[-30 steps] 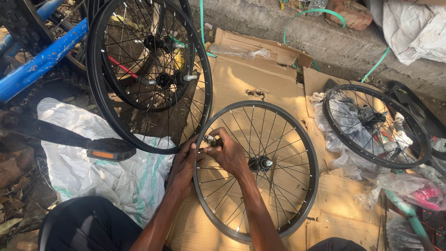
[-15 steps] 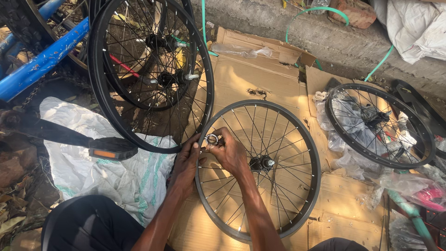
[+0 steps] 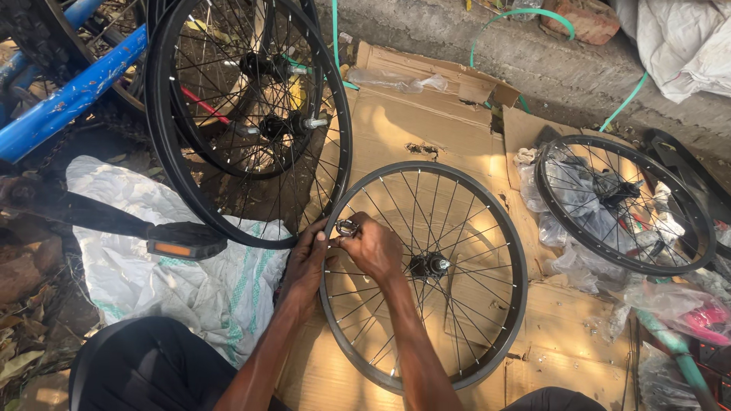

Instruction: The person is working on a bicycle wheel, using a tool to tighten or adjust the spokes. They rotate the wheel and continue adjusting the spokes methodically.

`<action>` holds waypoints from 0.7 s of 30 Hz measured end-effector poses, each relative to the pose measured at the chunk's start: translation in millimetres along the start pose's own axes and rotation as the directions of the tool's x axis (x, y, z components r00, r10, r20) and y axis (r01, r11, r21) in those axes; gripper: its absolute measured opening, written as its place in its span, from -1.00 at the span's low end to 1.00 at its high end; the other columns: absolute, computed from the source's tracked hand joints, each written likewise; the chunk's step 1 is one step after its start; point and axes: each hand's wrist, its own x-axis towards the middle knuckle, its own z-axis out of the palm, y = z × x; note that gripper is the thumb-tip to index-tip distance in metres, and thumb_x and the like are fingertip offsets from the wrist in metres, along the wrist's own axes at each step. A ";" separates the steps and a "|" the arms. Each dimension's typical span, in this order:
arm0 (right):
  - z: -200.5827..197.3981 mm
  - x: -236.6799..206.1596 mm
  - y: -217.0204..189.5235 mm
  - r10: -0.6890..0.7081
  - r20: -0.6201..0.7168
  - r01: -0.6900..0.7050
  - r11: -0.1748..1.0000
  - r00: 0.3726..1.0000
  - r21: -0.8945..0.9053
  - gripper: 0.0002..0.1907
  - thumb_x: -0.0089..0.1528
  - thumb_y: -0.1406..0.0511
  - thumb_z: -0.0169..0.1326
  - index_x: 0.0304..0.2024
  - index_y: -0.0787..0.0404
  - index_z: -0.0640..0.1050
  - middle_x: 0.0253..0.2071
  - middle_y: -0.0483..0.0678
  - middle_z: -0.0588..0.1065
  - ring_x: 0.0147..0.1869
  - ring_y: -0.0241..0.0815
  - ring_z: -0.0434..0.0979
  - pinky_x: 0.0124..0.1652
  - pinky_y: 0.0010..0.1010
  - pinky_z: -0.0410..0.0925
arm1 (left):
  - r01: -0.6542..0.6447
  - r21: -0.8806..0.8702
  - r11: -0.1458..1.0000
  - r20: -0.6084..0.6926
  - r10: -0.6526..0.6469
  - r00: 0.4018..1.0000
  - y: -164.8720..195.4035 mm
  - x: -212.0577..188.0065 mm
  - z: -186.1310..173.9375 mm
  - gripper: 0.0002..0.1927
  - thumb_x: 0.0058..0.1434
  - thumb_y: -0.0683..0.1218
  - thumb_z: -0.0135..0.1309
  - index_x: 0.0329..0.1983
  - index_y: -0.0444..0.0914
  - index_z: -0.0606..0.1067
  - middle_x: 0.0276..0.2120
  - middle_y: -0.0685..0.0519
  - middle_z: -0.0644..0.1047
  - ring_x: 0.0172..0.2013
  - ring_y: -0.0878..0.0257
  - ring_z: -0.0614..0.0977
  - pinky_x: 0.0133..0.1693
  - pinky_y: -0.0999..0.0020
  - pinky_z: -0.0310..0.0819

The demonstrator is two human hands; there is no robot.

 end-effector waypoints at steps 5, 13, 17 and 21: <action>-5.7 -9.1 10.9 -0.165 -0.125 0.194 0.943 0.978 0.271 -0.74 0.20 0.18 0.22 -0.21 0.24 0.57 -0.27 0.11 0.62 -0.19 0.03 0.64 -0.21 -0.13 0.42 | -0.015 -0.015 1.000 0.013 0.015 1.000 3.8 -2.7 2.3 -0.56 0.38 0.17 -0.04 0.26 -0.03 0.49 -0.02 0.23 0.55 -0.10 0.43 0.51 -0.10 0.39 0.48; 29.7 2.9 11.2 0.022 -0.130 -0.055 0.965 0.991 -0.256 -0.77 0.23 0.34 0.03 -0.08 0.24 0.55 -0.32 0.09 0.60 -0.43 -0.06 0.60 -0.42 -0.16 0.40 | 0.055 0.010 0.998 -0.004 -0.055 0.998 8.9 -7.3 3.0 -0.57 0.43 0.15 -0.05 0.29 -0.01 0.51 -0.09 0.17 0.45 -0.12 0.37 0.46 -0.08 0.32 0.49; 14.1 5.6 12.5 0.034 -0.005 -0.034 0.995 0.999 -0.097 -0.68 0.12 0.19 0.20 -0.11 0.18 0.59 -0.36 0.12 0.63 -0.39 -0.03 0.60 -0.30 -0.14 0.40 | 0.016 -0.007 1.000 0.004 -0.016 1.000 12.9 -8.6 3.4 -0.57 0.37 0.17 -0.07 0.24 0.01 0.49 0.05 0.26 0.53 -0.01 0.42 0.50 -0.05 0.34 0.46; -4.8 -4.5 11.8 -0.060 -0.021 0.063 0.958 0.998 0.279 -0.62 0.10 0.14 0.23 -0.12 0.18 0.52 -0.27 0.07 0.63 -0.26 -0.04 0.65 -0.23 -0.14 0.43 | -0.013 -0.016 1.000 0.041 0.014 0.999 15.6 -9.4 4.0 -0.56 0.39 0.18 -0.07 0.26 0.00 0.48 0.04 0.23 0.54 0.00 0.40 0.51 -0.03 0.34 0.46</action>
